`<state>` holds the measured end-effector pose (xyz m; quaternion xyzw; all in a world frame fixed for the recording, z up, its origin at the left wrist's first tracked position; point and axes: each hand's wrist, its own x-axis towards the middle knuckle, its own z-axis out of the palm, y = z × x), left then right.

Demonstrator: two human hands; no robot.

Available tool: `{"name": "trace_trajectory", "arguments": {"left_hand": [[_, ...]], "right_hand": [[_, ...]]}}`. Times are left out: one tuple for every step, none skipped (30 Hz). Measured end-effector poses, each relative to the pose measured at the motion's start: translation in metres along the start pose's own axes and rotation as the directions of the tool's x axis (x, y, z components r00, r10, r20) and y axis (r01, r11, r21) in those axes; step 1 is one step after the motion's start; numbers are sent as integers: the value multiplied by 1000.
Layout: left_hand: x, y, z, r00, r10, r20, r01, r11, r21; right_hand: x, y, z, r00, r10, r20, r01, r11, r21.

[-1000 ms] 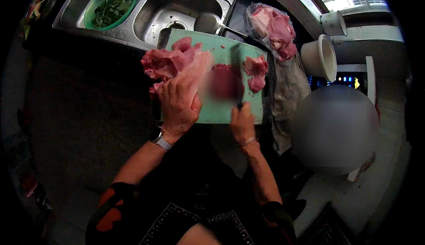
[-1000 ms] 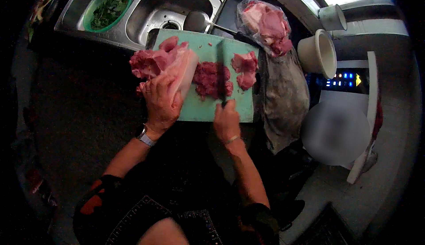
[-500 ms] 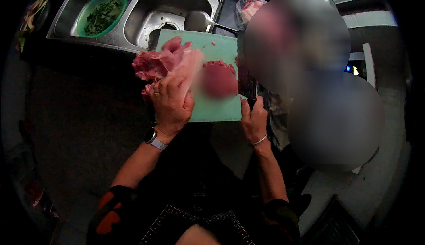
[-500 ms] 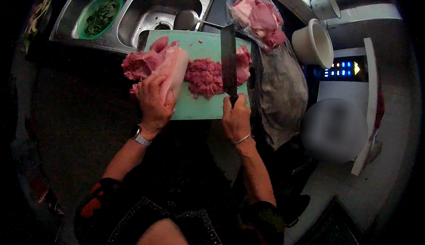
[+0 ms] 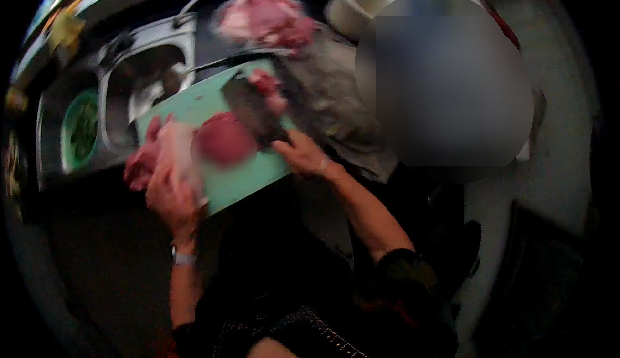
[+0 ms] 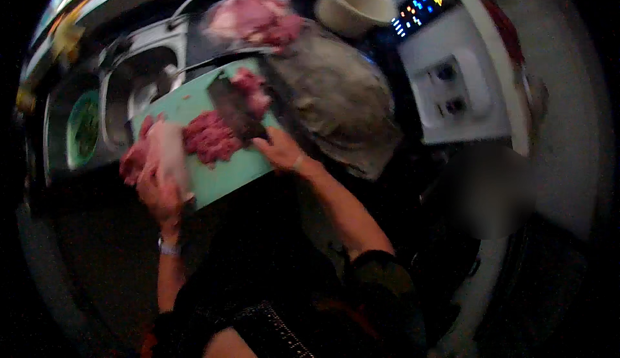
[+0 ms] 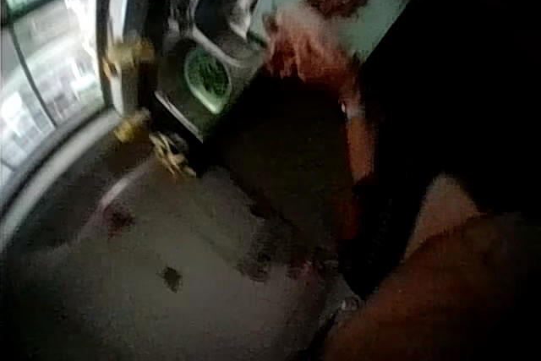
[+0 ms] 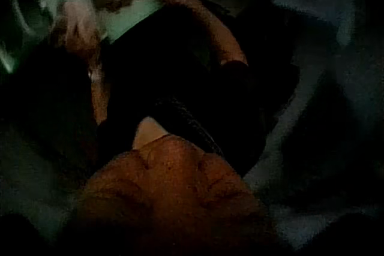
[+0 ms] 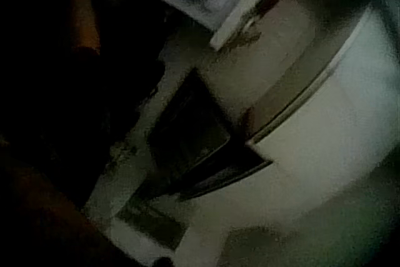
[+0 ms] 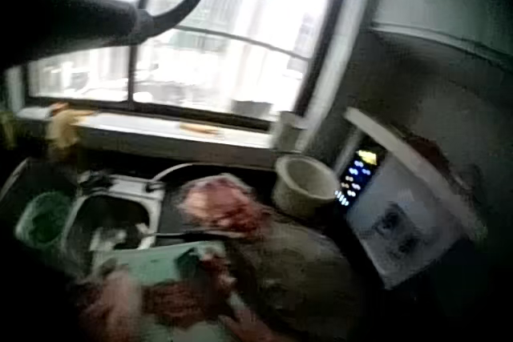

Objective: The person uses a cleaver to slice and trim pieces of raw pork on a green cutting board, moving the pieces by hand.

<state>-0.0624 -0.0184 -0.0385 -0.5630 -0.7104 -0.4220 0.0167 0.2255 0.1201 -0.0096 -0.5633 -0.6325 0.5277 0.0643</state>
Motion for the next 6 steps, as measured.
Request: {"name": "trace_trajectory", "arguments": {"left_hand": [[-1, 4, 2, 998, -32, 59, 32, 999, 1], [-1, 6, 0, 992, -60, 113, 58, 998, 19], [-3, 2, -2, 991, -82, 105, 85, 996, -22], [-4, -2, -1, 989, -98, 111, 106, 992, -71], [-2, -6, -2, 986, -111, 124, 125, 986, -114], [8, 0, 7, 987, -59, 149, 80, 987, -138]], "right_hand": [[4, 20, -2, 988, -123, -95, 116, 990, -76], [12, 34, 1, 978, -142, -150, 110, 973, -202], [10, 16, 0, 986, -38, -164, -9, 960, -279], [7, 16, 3, 969, -87, -233, 3, 940, -341], [8, 18, 9, 951, -80, -300, -30, 938, -346], [9, 17, 15, 947, -68, -312, -24, 959, -284]]}}
